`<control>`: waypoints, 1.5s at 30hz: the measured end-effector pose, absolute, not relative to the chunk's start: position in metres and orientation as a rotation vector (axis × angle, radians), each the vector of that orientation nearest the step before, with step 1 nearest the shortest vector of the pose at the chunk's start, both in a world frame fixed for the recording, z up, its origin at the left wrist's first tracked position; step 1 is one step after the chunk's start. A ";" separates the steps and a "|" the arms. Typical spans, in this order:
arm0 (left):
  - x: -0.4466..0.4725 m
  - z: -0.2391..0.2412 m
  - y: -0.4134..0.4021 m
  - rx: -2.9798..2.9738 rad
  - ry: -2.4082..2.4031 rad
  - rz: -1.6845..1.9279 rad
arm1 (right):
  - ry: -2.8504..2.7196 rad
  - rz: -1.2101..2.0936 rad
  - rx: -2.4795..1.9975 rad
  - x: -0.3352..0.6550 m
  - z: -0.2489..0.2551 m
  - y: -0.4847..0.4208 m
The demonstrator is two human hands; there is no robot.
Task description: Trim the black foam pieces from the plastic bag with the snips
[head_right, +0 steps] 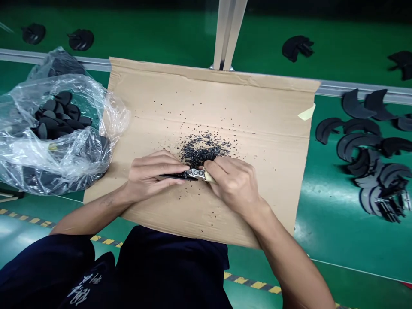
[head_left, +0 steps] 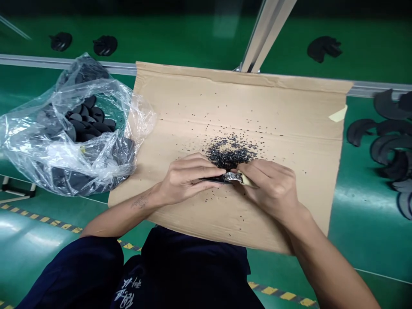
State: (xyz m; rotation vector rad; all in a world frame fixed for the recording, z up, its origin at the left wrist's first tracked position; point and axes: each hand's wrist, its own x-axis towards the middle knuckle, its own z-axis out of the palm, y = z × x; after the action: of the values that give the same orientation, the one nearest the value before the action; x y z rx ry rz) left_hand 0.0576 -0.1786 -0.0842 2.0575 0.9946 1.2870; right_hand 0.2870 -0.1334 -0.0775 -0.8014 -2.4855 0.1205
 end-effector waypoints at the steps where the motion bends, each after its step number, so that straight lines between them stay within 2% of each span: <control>1: 0.058 -0.084 -0.178 2.049 1.001 1.286 | -2.470 0.155 -0.804 0.288 -0.078 -0.133; 3: 0.059 -0.082 -0.178 2.038 1.020 1.279 | -2.431 0.151 -0.836 0.289 -0.078 -0.131; 8: 0.064 -0.082 -0.178 2.080 1.091 1.226 | -2.495 -0.135 -0.919 0.288 -0.078 -0.128; 11: 0.064 -0.084 -0.177 2.193 1.243 1.223 | -2.503 -0.136 -0.947 0.288 -0.078 -0.127; 13: 0.063 -0.083 -0.175 2.187 1.318 1.272 | -2.434 0.033 -0.987 0.287 -0.079 -0.127; 17: 0.061 -0.079 -0.175 1.970 1.277 1.379 | -2.182 0.670 -0.953 0.284 -0.081 -0.127; 19: 0.061 -0.078 -0.176 1.917 1.195 1.393 | -2.095 0.825 -0.882 0.281 -0.081 -0.129; 21: 0.061 -0.080 -0.177 1.969 1.142 1.347 | -2.121 0.742 -0.815 0.280 -0.082 -0.132; 25: 0.058 -0.087 -0.176 2.290 1.229 1.125 | -2.334 0.249 -0.691 0.280 -0.079 -0.140; 27: 0.057 -0.089 -0.177 2.388 1.262 1.038 | -2.353 0.354 -0.610 0.280 -0.076 -0.142; 29: 0.057 -0.089 -0.177 2.364 1.243 1.019 | -2.245 0.683 -0.553 0.282 -0.073 -0.141; 31: 0.057 -0.088 -0.178 2.255 1.201 1.049 | -2.086 0.848 -0.626 0.286 -0.071 -0.136; 34: 0.057 -0.084 -0.179 2.084 1.147 1.124 | -2.108 0.634 -0.835 0.293 -0.074 -0.126; 37: 0.058 -0.082 -0.180 1.993 1.098 1.171 | -2.303 0.404 -0.842 0.295 -0.080 -0.122; 45: 0.061 -0.083 -0.182 1.946 1.055 1.213 | -2.368 0.239 -0.814 0.290 -0.084 -0.128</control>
State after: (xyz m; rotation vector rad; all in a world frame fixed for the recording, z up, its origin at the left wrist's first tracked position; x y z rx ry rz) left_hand 0.0610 -0.1823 -0.0832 1.9464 1.0554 1.2130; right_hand 0.2895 -0.1283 -0.0844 -0.8139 -2.3682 0.2386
